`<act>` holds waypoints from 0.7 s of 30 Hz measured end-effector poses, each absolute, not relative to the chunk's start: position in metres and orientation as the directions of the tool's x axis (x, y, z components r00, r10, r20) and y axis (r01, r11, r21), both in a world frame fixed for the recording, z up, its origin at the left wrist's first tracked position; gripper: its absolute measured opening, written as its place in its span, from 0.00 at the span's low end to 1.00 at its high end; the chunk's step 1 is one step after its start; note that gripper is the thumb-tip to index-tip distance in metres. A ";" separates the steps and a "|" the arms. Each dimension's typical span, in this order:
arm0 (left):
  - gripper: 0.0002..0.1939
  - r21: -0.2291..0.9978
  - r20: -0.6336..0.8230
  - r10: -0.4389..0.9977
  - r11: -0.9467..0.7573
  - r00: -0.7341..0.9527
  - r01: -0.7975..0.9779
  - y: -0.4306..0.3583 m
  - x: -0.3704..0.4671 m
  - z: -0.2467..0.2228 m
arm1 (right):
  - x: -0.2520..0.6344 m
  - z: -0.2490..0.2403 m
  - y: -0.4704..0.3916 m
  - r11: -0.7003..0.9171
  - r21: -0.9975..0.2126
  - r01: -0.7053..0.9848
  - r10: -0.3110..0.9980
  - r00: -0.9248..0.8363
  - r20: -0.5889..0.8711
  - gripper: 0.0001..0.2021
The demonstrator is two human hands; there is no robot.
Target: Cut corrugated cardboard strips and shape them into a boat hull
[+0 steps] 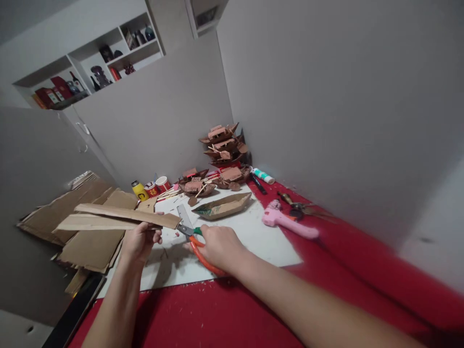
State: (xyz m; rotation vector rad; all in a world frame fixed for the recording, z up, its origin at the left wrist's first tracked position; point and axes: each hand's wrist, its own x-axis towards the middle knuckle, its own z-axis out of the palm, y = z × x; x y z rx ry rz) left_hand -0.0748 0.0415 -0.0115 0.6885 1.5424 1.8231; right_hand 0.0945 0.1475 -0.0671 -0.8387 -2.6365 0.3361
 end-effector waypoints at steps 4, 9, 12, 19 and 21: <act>0.12 0.988 0.020 0.675 -0.126 -0.737 -0.089 0.046 -0.067 -0.015 | 0.094 -0.066 0.148 0.799 -0.313 0.514 0.594 -0.758 0.270 0.30; 0.08 0.994 0.025 0.639 -0.098 -0.769 -0.050 0.046 -0.067 -0.014 | 0.095 -0.066 0.147 0.796 -0.312 0.518 0.597 -0.759 0.261 0.30; 0.07 0.996 0.029 0.635 -0.085 -0.772 -0.033 0.045 -0.069 -0.013 | 0.095 -0.068 0.148 0.803 -0.303 0.513 0.590 -0.757 0.280 0.30; 0.06 0.999 0.033 0.644 -0.045 -0.765 0.005 0.045 -0.069 -0.012 | 0.093 -0.073 0.151 0.806 -0.320 0.498 0.577 -0.780 0.242 0.34; 0.06 0.999 0.038 0.641 -0.039 -0.767 0.017 0.045 -0.069 -0.014 | 0.093 -0.071 0.152 0.798 -0.334 0.501 0.582 -0.784 0.216 0.34</act>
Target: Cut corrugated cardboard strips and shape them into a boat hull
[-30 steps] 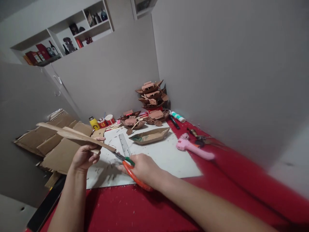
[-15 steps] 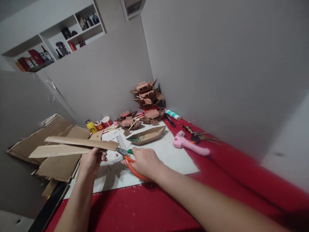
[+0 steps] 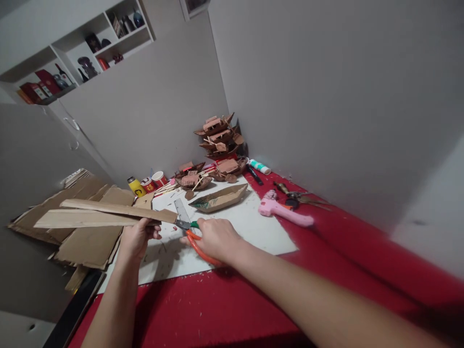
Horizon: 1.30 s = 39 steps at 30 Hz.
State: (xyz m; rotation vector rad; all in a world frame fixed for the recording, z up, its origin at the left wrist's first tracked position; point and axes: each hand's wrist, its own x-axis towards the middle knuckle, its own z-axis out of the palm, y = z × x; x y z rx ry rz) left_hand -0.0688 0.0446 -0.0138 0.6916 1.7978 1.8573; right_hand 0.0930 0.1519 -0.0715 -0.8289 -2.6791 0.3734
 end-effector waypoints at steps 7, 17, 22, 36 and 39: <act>0.06 0.999 -0.020 0.693 -0.014 -0.721 -0.041 0.044 -0.075 -0.015 | 0.094 -0.068 0.150 0.784 -0.366 0.501 0.592 -0.781 0.198 0.34; 0.04 0.980 -0.153 0.793 0.047 -0.590 -0.192 0.043 -0.078 -0.008 | 0.095 -0.063 0.155 0.749 -0.479 0.458 0.583 -0.799 0.148 0.34; 0.04 0.972 -0.183 0.803 0.060 -0.568 -0.228 0.040 -0.084 -0.006 | 0.097 -0.060 0.152 0.729 -0.517 0.448 0.581 -0.804 0.123 0.33; 0.04 0.949 0.060 0.439 -0.303 -0.896 -0.085 0.029 -0.120 0.013 | 0.098 -0.059 0.172 0.504 -0.824 0.258 0.389 -0.920 -0.050 0.29; 0.06 0.935 0.135 0.315 -0.355 -0.939 0.015 0.030 -0.122 0.011 | 0.106 -0.054 0.173 0.385 -0.912 0.139 0.235 -0.971 -0.048 0.28</act>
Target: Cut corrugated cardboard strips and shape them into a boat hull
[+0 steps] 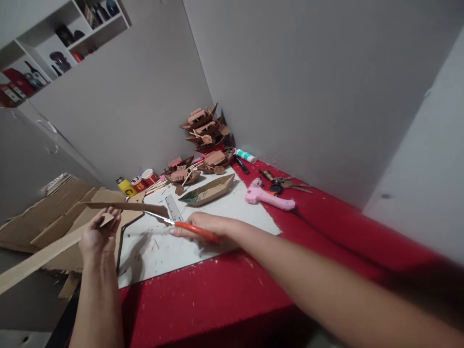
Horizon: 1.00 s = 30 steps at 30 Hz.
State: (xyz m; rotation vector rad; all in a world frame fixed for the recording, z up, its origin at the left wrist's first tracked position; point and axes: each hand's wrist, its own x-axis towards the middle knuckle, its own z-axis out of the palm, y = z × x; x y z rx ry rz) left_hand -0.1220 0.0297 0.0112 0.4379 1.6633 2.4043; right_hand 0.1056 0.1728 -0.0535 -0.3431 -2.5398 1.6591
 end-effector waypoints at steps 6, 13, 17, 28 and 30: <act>0.09 0.901 0.291 0.170 -0.380 -0.941 0.210 0.034 -0.116 0.007 | 0.113 -0.050 0.165 0.063 -0.987 0.146 0.149 -0.980 -0.136 0.28; 0.07 0.914 0.364 0.382 -0.320 -0.850 0.247 0.039 -0.098 0.004 | 0.117 -0.052 0.163 -0.197 -0.978 0.066 -0.128 -0.991 -0.041 0.28; 0.09 0.976 0.216 0.747 -0.155 -0.628 0.151 0.036 -0.073 0.003 | 0.109 -0.047 0.164 -0.183 -0.965 -0.190 0.111 -0.979 0.172 0.23; 0.18 0.935 -0.311 0.950 0.309 -0.015 0.175 0.046 -0.022 -0.036 | 0.098 -0.048 0.150 -0.124 -0.921 -0.369 0.526 -0.812 0.254 0.21; 0.21 0.925 -0.336 0.942 0.327 0.013 0.193 0.047 -0.023 -0.040 | 0.099 -0.047 0.150 -0.057 -0.921 -0.386 0.589 -0.758 0.281 0.20</act>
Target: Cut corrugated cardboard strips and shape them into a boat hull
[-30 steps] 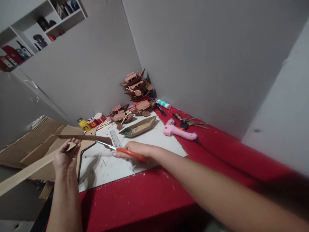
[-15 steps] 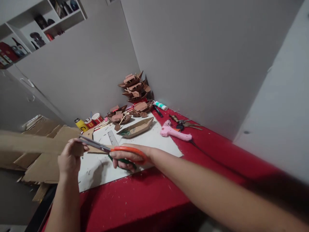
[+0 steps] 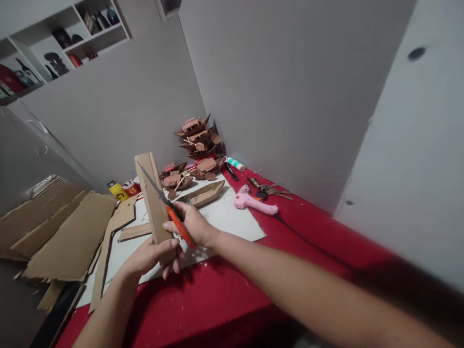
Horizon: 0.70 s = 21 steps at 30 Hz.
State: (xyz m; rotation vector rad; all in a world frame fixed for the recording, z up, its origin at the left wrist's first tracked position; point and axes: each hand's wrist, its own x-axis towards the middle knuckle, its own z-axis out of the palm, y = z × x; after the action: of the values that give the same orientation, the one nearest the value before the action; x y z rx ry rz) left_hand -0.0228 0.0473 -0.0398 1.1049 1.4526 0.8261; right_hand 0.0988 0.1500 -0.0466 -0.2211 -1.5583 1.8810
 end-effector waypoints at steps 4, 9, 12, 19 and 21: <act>0.24 0.913 -0.342 0.940 0.327 0.018 0.245 0.048 -0.028 -0.038 | 0.097 -0.046 0.156 -0.013 -0.899 -0.438 0.675 -0.667 0.315 0.17; 0.26 0.893 -0.257 0.963 0.267 -0.077 0.362 0.047 -0.036 -0.028 | 0.100 -0.042 0.167 0.034 -0.862 -0.505 0.763 -0.545 0.349 0.15; 0.20 0.868 -0.037 0.965 0.160 -0.260 0.470 0.050 -0.046 -0.026 | 0.103 -0.038 0.175 0.037 -0.831 -0.555 0.793 -0.490 0.362 0.16; 0.24 0.671 0.349 0.811 0.133 -0.469 0.729 0.062 -0.091 -0.043 | 0.104 -0.037 0.186 -0.086 -0.789 -0.608 0.777 -0.537 0.329 0.15; 0.26 0.625 0.333 0.824 0.172 -0.459 0.762 0.063 -0.105 -0.051 | 0.104 -0.038 0.186 -0.101 -0.798 -0.594 0.758 -0.565 0.325 0.15</act>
State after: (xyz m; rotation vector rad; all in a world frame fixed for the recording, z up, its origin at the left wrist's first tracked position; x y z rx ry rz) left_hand -0.1050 0.0628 -0.0513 1.5885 2.3405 1.1667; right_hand 0.1042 0.1856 -0.0380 -0.2066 -1.2039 1.8157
